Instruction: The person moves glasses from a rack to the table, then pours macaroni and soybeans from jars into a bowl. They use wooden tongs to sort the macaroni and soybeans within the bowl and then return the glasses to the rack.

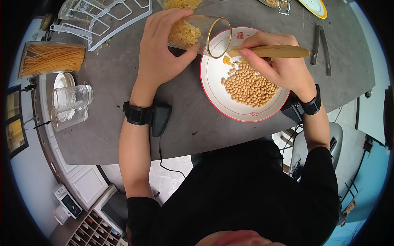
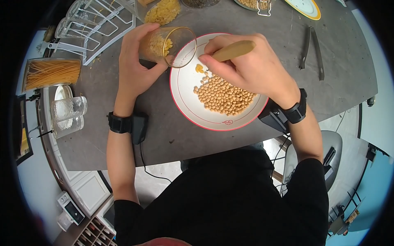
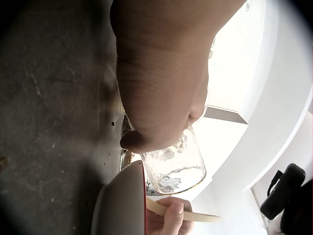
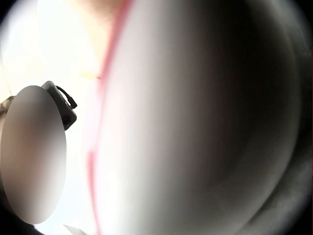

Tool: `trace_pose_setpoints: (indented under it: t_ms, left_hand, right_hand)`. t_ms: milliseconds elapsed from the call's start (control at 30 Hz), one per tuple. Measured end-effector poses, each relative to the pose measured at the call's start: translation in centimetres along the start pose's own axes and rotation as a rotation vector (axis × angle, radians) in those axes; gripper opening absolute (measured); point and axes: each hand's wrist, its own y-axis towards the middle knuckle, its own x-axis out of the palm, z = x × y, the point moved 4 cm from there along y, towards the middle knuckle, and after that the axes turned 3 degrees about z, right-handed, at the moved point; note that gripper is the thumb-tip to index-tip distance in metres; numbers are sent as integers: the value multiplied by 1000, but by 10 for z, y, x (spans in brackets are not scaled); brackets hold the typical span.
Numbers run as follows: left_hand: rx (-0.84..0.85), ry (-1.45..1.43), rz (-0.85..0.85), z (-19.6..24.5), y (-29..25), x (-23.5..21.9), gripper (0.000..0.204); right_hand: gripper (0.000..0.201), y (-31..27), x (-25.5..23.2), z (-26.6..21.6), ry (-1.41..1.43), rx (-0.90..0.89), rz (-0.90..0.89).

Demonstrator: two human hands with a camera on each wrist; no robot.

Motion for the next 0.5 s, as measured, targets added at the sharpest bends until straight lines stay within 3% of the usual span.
trace_pose_setpoints:
  t_ms: [100,133,200,300,367,500]
  left_hand:
    - [-4,-3,2,-1,0,1,63]
    - [-2,-2,4,-1,-1,0,62]
    - [-5,1,1,-1,-1,0,62]
    - [-9,-4,1,-1,-1,1,62]
    - [-9,-11,3,-1,-1,1,62]
    - [-28,-8,20,-2,-1,0,63]
  right_hand:
    - [14,-6,-10,3,140,157,79]
    - [14,-8,-12,3,140,156,78]
    - [14,-13,-22,3,411,146,326]
    - [13,-6,-16,-1,566,108,399]
    - [12,-3,-18,-2,450,46,370]
    - [12,-9,-21,6,414,218,271]
